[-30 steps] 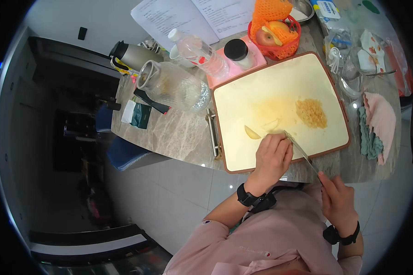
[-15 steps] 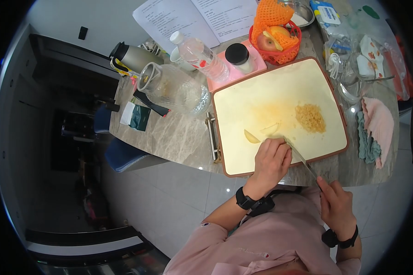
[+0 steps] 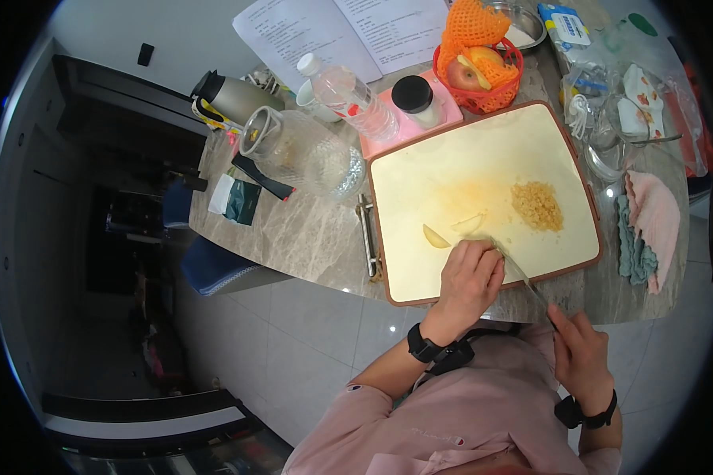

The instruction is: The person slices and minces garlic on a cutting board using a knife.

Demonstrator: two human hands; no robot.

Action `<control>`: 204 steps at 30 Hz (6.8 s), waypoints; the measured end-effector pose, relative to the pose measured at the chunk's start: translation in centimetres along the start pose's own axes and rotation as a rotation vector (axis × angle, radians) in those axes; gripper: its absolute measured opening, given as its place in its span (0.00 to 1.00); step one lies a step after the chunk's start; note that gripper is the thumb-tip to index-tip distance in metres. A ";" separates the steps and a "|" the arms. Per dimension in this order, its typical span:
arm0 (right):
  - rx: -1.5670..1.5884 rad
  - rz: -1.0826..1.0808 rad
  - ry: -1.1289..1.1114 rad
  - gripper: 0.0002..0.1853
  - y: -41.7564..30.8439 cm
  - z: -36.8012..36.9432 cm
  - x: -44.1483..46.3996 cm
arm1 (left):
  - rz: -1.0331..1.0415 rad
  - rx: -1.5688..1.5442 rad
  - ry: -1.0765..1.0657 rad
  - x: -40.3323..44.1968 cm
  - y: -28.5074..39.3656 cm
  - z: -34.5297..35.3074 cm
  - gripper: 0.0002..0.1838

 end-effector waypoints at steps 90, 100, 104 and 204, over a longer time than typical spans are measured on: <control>-0.064 0.008 -0.028 0.24 -1.5 0.9 1.0 | -0.004 -0.131 0.021 -1.1 -0.8 -0.2 0.11; -0.071 -0.001 -0.035 0.25 -2.1 0.2 0.7 | -0.016 -0.135 -0.003 -1.2 -0.9 -0.2 0.10; -0.085 0.008 -0.056 0.24 -2.4 0.2 0.8 | -0.004 -0.132 0.007 -1.3 -0.8 -0.3 0.10; -0.085 0.034 -0.046 0.28 -1.7 0.6 -1.0 | 0.008 -0.043 0.007 -1.4 -0.9 -0.7 0.12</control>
Point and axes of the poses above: each hand's wrist, its own x-axis towards the middle knuckle, its own z-axis out of the palm, y = z × x, the point moved 3 cm from there along x, towards the middle knuckle, and after that the axes turned 12 degrees about y, right-handed, at the moved point
